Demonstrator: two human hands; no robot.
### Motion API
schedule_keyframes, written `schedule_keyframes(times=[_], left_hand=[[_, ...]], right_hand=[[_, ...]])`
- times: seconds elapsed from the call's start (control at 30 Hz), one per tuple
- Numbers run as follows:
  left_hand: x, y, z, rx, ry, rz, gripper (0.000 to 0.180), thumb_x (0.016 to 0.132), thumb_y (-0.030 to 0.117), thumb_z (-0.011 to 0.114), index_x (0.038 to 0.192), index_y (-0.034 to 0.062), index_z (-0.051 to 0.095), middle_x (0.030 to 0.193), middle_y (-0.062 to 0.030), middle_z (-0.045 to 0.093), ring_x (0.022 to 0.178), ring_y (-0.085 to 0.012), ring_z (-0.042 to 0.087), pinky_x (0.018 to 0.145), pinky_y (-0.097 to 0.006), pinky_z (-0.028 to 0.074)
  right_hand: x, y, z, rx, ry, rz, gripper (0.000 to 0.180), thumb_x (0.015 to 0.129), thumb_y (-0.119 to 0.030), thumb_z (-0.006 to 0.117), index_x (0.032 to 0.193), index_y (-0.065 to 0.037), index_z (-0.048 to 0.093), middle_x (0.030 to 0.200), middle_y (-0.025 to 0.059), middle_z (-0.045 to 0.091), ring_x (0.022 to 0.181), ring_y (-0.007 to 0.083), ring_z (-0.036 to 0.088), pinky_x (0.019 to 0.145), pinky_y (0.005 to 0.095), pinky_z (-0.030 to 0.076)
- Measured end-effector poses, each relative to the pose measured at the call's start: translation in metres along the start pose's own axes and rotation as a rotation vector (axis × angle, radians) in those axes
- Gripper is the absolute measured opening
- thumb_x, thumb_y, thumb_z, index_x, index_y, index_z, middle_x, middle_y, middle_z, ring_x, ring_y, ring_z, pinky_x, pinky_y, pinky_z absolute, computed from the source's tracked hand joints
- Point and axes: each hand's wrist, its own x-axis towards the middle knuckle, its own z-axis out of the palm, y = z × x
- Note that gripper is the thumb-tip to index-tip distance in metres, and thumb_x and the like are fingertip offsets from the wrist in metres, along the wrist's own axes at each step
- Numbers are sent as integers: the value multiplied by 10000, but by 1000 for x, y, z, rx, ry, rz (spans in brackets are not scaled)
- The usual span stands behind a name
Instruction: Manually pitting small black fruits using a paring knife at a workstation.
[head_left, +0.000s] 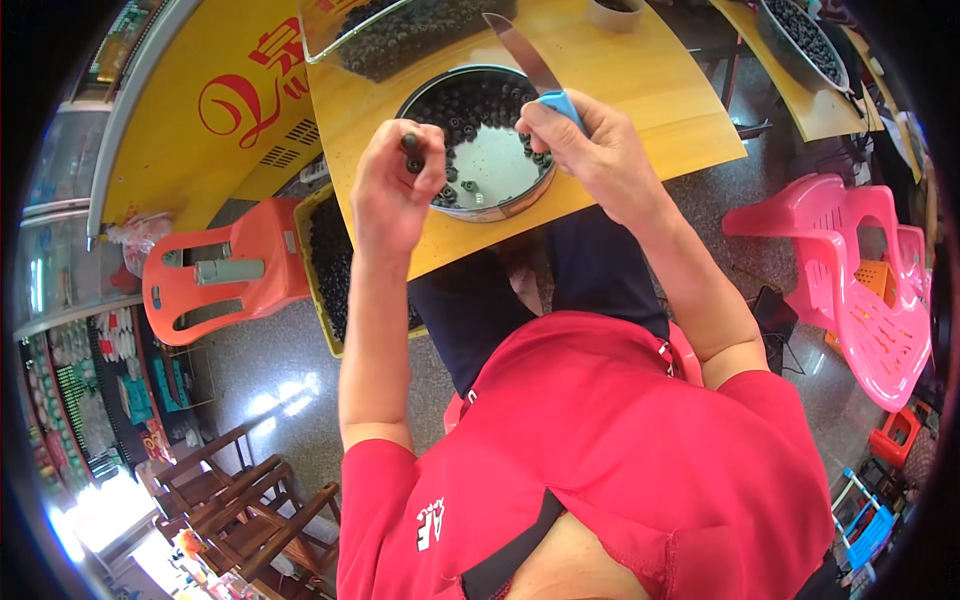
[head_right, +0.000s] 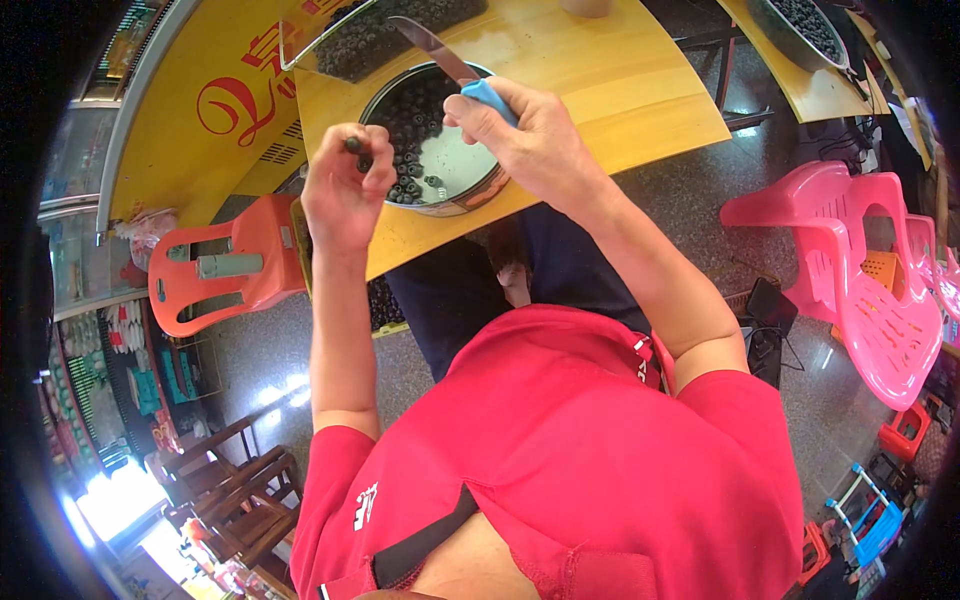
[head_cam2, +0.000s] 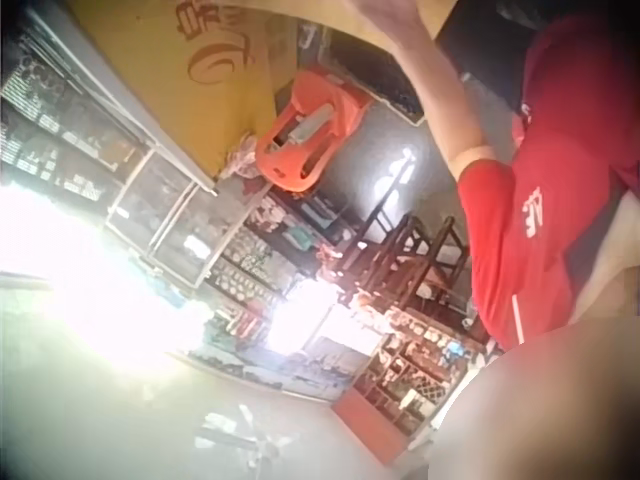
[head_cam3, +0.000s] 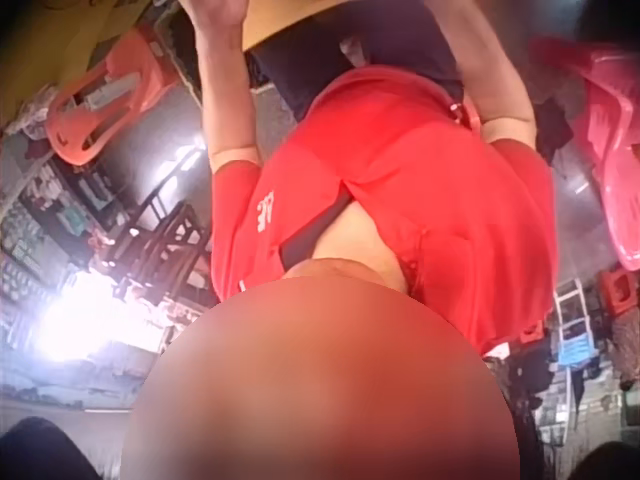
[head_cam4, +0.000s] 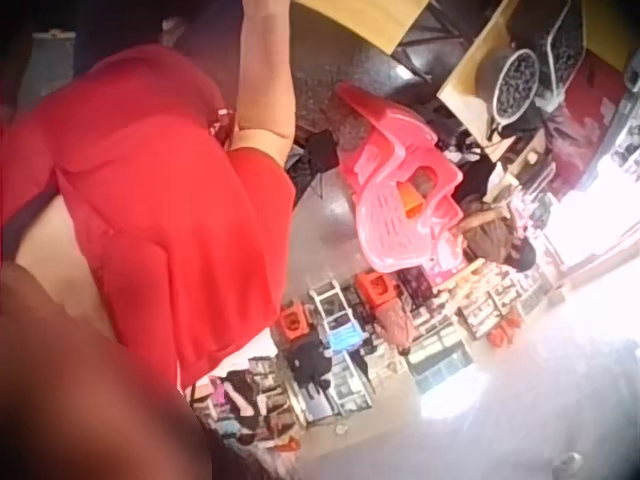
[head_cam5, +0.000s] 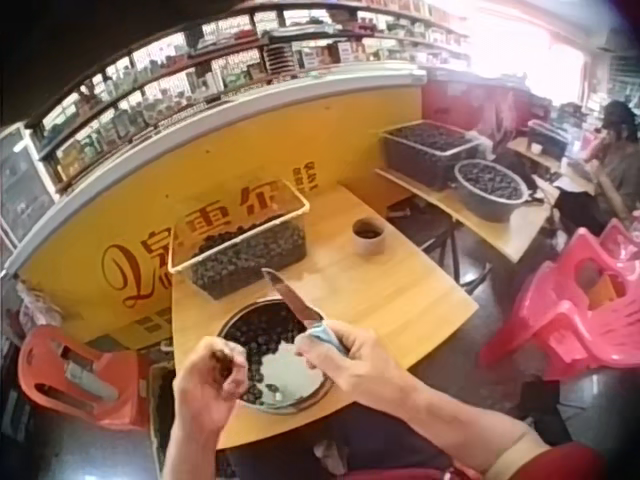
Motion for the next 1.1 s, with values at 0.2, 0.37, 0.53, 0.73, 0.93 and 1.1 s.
schedule_keyframes(times=[0.2, 0.37, 0.53, 0.73, 0.93, 1.1], left_hand=[[29, 14, -25, 331, -119, -160, 160, 945, 172, 522, 970, 33, 597, 794, -86, 606, 541, -57, 414, 472, -172, 289], [39, 15, -8, 1285, -271, -291, 164, 829, 163, 631, 954, 59, 647, 668, -50, 607, 564, -150, 525, 512, -267, 397], [40, -2, -16, 2030, -706, -31, 192, 782, 202, 671, 926, 83, 628, 696, -150, 620, 701, -330, 614, 632, -433, 452], [47, 0, -7, 1721, -509, -133, 261, 795, 212, 712, 988, 64, 618, 695, -72, 620, 703, -195, 617, 628, -341, 456], [23, 2, 16, 890, -251, -111, 213, 835, 143, 741, 967, 29, 619, 860, 24, 625, 770, -44, 549, 687, -200, 450], [10, -6, 22, 882, -131, 49, 245, 822, 124, 754, 993, 39, 601, 875, 10, 625, 795, -43, 561, 688, -204, 459]], right_hand=[[-3, 7, -12, -26, 27, 47, 244, 942, -277, 612, 953, -38, 656, 748, -40, 570, 574, 6, 401, 504, 166, 303], [-5, 10, -19, -53, 35, 57, 240, 944, -272, 607, 950, -38, 659, 741, -40, 566, 574, 9, 403, 503, 167, 303], [-4, 9, -18, -44, 29, 51, 237, 946, -269, 604, 946, -39, 661, 740, -43, 565, 590, 11, 416, 512, 170, 311], [-4, 11, -18, -70, 22, 72, 236, 948, -259, 604, 944, -30, 660, 754, -40, 566, 665, 22, 462, 570, 177, 357], [-2, 19, -3, 2, 6, 93, 233, 935, -245, 631, 947, -14, 652, 821, -1, 612, 824, 72, 542, 757, 219, 434], [-1, 8, 9, 13, -51, 80, 234, 919, -236, 653, 957, -5, 646, 849, 6, 623, 876, 84, 550, 789, 229, 436]])
